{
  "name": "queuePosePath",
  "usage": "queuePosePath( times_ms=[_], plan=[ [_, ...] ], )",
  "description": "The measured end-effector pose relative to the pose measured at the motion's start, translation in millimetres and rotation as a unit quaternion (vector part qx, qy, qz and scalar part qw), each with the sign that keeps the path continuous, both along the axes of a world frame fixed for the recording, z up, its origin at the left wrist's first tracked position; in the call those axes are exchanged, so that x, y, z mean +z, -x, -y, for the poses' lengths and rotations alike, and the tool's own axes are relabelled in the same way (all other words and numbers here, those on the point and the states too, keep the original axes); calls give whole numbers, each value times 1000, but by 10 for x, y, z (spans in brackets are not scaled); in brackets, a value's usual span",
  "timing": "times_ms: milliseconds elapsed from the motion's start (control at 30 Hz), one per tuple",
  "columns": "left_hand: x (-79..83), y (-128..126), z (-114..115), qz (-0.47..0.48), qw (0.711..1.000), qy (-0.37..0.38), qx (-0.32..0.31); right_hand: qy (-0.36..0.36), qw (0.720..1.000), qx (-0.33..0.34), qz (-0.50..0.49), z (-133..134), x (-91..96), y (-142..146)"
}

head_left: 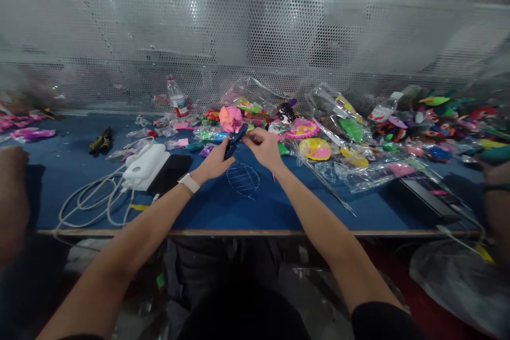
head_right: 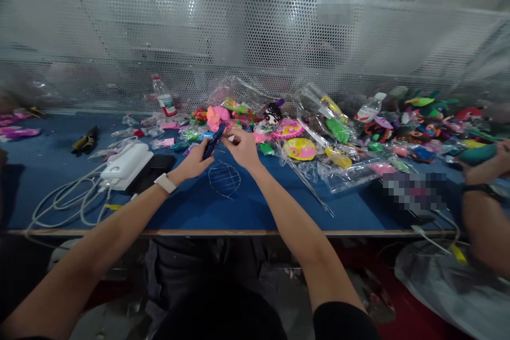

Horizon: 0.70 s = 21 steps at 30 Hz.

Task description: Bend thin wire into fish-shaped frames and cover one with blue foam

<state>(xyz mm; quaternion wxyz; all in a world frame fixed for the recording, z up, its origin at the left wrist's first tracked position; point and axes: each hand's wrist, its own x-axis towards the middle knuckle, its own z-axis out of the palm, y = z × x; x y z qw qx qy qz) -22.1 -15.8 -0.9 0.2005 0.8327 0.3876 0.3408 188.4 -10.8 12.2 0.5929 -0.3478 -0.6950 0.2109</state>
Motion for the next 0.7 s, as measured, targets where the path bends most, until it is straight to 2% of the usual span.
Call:
queuePosePath(
  times_ms=[167,367,700],
  plan=[
    [-6,13,-15,-32,999,-13,14,11,1000,4,1,-28,-49,15],
    [-9,8,-17,-20,1000,-9,22,37,997,28,-69,-67,-83,11],
    [-27,9,-26,-42,999,-16,26,30,997,28,-59,-63,-95,12]
  ],
)
